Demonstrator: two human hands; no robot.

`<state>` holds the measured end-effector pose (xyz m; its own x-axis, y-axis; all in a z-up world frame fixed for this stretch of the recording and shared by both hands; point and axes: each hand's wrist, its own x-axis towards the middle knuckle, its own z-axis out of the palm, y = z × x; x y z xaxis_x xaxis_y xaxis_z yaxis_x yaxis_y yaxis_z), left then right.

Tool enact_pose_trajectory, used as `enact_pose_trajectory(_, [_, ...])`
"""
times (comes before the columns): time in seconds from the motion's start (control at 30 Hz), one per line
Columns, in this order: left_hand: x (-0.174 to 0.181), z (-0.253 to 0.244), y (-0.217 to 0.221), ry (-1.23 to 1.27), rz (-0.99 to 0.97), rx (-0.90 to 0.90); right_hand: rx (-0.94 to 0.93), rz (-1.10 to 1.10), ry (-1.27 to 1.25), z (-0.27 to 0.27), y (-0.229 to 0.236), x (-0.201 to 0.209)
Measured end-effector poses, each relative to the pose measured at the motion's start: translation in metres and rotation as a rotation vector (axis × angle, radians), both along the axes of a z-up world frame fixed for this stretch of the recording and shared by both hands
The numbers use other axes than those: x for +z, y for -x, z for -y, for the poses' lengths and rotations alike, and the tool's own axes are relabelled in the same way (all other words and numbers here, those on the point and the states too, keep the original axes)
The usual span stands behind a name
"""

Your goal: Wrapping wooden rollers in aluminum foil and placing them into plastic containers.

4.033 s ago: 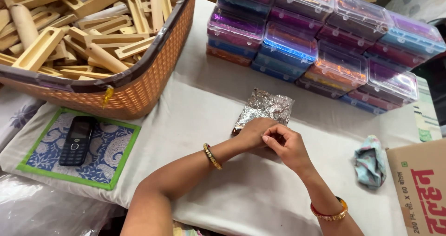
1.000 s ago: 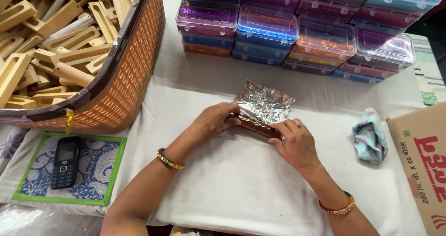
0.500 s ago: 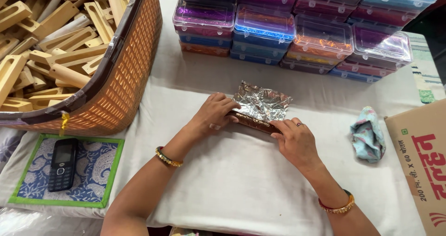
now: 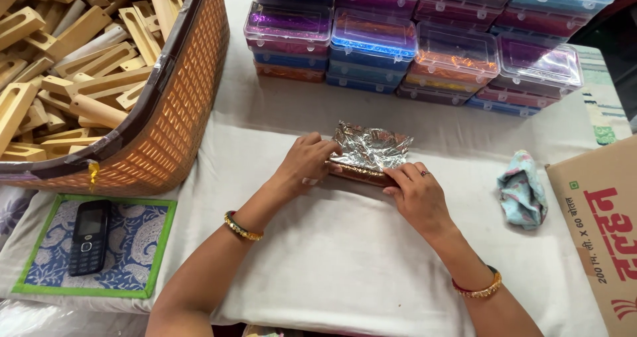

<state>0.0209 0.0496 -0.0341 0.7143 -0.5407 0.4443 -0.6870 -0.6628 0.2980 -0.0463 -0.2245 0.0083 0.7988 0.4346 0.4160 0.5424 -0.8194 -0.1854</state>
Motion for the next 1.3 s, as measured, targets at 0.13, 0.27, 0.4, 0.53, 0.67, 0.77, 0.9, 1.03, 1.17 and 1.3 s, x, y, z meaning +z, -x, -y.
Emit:
enact_pose_trajectory(0.13, [0.002,0.002,0.002,0.049,-0.052,0.042,-0.02,-0.026,-0.017,-0.001,-0.002,0.001])
enact_pose_trajectory(0.27, [0.008,-0.001,0.007,-0.01,-0.01,0.066,-0.026,-0.041,-0.019,0.0,-0.004,0.0])
enact_pose_trajectory(0.4, [0.026,-0.005,0.011,0.095,0.059,-0.053,-0.026,-0.06,-0.045,0.001,-0.007,0.0])
enact_pose_trajectory(0.53, [-0.003,-0.004,-0.001,0.02,-0.023,-0.016,-0.026,-0.044,-0.067,0.005,-0.009,-0.004])
enact_pose_trajectory(0.67, [0.002,0.0,0.0,-0.016,-0.083,0.045,-0.013,0.154,-0.019,0.0,-0.007,0.008])
enact_pose_trajectory(0.77, [0.005,0.002,0.0,-0.018,-0.048,0.058,-0.061,0.009,-0.06,0.009,-0.013,-0.009])
enact_pose_trajectory(0.9, [0.013,0.007,-0.004,-0.094,-0.159,0.099,-0.151,-0.06,-0.031,0.011,-0.016,-0.015])
enact_pose_trajectory(1.03, [0.021,0.008,-0.007,-0.165,-0.208,0.111,-0.045,0.087,-0.062,0.006,-0.013,-0.001])
enact_pose_trajectory(1.17, [0.023,0.008,-0.014,-0.095,-0.353,0.127,-0.037,0.027,-0.049,0.01,-0.016,-0.009])
enact_pose_trajectory(1.3, [-0.005,0.013,-0.042,0.286,-0.257,0.161,-0.037,0.008,-0.046,0.01,-0.017,-0.009])
